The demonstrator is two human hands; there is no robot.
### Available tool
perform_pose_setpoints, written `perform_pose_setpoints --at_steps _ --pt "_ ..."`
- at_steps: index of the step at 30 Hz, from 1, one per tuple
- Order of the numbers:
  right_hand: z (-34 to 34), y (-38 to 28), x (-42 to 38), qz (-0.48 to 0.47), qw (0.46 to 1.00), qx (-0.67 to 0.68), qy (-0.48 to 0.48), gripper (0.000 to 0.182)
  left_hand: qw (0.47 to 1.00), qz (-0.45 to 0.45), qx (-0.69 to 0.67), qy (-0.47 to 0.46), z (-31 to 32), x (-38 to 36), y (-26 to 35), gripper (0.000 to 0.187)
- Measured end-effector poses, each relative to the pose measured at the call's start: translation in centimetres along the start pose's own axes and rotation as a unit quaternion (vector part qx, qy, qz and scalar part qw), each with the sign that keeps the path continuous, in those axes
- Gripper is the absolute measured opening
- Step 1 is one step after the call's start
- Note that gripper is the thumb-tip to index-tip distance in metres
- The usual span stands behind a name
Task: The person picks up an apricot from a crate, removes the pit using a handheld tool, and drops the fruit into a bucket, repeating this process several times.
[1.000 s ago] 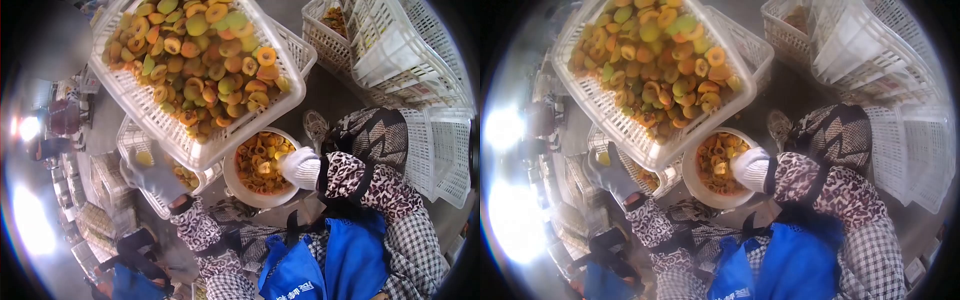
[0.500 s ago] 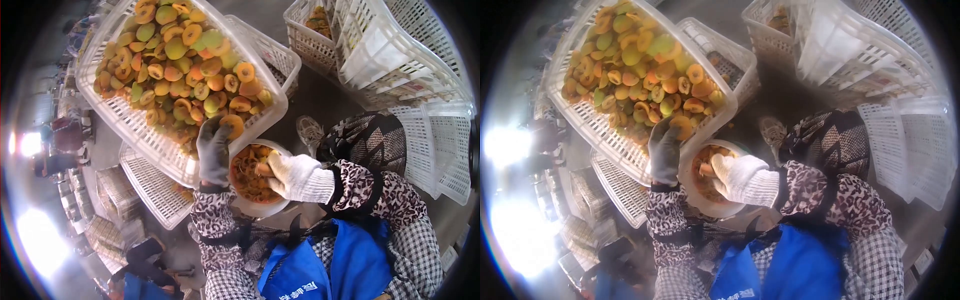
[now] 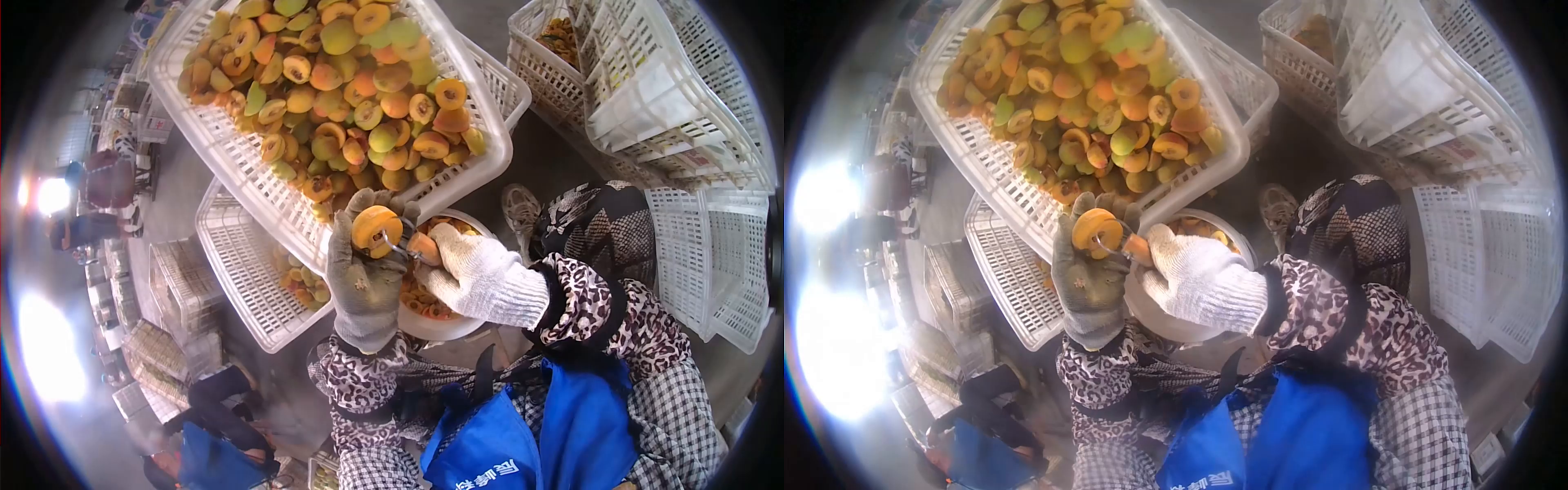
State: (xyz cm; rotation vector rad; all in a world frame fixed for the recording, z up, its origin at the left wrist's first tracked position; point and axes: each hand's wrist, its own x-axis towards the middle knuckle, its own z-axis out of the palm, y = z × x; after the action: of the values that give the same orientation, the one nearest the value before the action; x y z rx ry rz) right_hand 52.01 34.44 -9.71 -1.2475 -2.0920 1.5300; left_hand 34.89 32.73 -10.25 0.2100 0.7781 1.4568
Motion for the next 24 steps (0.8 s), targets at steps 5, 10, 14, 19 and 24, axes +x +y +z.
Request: perform_pose_setpoints --at_steps 5,10,14,19,24 --pt "1.5 -0.5 0.6 -0.049 0.998 0.000 0.043 0.033 0.996 0.043 0.013 0.081 1.8 -1.5 0.1 0.047" --pt "3.6 -0.1 1.1 -0.115 0.991 -0.059 0.031 0.027 0.967 0.116 0.220 0.055 1.1 -3.0 0.6 0.049" --pt "5.0 -0.4 1.0 -0.152 0.985 -0.072 0.042 0.026 0.942 0.148 0.289 0.089 1.2 -3.3 0.4 0.050" --pt "4.6 -2.2 1.1 -0.078 0.995 -0.054 0.015 0.023 0.961 0.139 0.172 0.163 0.9 -2.8 0.3 0.048" --pt "4.6 -0.1 1.8 -0.196 0.978 -0.054 0.056 0.023 0.941 0.146 0.187 0.240 0.9 -2.8 0.1 0.042"
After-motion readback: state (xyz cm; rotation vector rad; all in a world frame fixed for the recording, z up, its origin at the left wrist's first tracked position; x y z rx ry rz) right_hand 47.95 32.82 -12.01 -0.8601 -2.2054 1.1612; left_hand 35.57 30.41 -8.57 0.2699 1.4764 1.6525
